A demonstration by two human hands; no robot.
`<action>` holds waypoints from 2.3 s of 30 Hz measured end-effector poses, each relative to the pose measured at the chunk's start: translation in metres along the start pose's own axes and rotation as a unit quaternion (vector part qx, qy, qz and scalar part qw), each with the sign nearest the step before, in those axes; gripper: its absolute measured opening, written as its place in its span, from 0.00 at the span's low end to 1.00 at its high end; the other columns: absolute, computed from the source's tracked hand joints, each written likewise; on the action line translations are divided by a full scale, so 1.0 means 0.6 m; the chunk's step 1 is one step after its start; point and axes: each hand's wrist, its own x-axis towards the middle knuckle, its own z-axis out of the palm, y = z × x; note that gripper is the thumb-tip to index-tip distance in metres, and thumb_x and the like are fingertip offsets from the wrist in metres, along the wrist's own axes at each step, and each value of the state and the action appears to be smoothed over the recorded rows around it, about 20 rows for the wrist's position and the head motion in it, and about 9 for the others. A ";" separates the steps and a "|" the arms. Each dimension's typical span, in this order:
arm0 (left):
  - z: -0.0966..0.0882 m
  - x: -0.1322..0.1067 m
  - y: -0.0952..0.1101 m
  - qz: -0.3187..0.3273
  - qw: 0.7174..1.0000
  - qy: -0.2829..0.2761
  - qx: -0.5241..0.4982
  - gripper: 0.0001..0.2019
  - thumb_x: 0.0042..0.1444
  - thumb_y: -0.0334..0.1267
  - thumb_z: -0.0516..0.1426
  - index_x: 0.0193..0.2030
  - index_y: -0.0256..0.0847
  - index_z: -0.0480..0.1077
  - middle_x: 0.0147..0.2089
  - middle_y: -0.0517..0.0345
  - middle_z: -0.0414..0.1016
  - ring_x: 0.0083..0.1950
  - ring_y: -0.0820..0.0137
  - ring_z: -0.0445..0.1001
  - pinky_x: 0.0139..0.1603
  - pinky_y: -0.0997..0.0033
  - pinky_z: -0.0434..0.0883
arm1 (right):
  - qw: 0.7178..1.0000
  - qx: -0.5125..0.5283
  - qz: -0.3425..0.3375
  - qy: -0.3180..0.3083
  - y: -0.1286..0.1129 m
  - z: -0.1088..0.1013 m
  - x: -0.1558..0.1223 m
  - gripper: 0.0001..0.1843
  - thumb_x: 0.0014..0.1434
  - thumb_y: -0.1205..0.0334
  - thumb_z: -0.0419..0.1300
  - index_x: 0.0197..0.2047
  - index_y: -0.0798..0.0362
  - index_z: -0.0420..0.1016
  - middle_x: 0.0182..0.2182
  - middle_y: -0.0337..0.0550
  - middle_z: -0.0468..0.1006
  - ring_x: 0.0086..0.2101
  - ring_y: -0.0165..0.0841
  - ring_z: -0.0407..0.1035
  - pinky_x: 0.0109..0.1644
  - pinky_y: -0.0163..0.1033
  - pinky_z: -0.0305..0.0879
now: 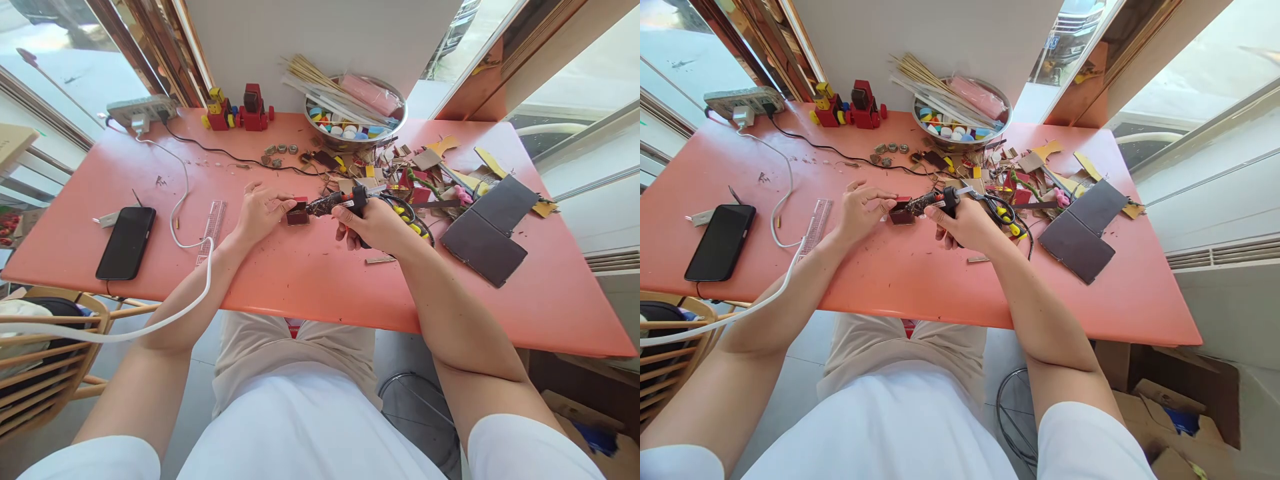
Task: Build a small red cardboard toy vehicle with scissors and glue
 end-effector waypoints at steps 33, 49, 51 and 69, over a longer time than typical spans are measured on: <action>-0.011 -0.009 -0.007 -0.011 0.992 -0.117 0.051 0.30 0.51 0.46 0.71 0.63 0.51 0.79 0.61 0.50 0.87 0.67 0.46 0.81 0.81 0.36 0.57 | 0.986 -0.129 -0.087 0.054 0.004 0.037 -0.005 0.29 0.67 0.34 0.64 0.25 0.45 0.67 0.16 0.39 0.71 0.23 0.39 0.75 0.33 0.40 0.70; -0.004 -0.001 -0.002 0.013 0.990 -0.124 0.065 0.13 0.51 0.46 0.70 0.43 0.49 0.81 0.45 0.54 0.89 0.55 0.48 0.85 0.79 0.36 0.61 | 0.926 -0.325 -0.150 0.120 0.036 0.065 0.011 0.23 0.71 0.36 0.60 0.37 0.47 0.69 0.33 0.51 0.82 0.34 0.45 0.78 0.36 0.40 0.60; -0.004 -0.001 0.003 0.010 0.989 -0.130 0.067 0.12 0.51 0.45 0.70 0.43 0.48 0.81 0.45 0.54 0.89 0.55 0.48 0.85 0.80 0.35 0.59 | 0.925 -0.327 -0.153 0.121 0.038 0.065 0.014 0.25 0.71 0.33 0.59 0.36 0.47 0.70 0.33 0.51 0.82 0.33 0.45 0.77 0.35 0.40 0.60; -0.010 0.000 0.021 0.006 0.984 -0.162 0.070 0.15 0.54 0.47 0.67 0.47 0.47 0.82 0.46 0.55 0.88 0.57 0.47 0.84 0.80 0.32 0.55 | 0.898 -0.333 -0.231 0.170 0.064 0.058 0.028 0.33 0.71 0.26 0.52 0.36 0.48 0.72 0.26 0.46 0.77 0.27 0.40 0.72 0.31 0.39 0.53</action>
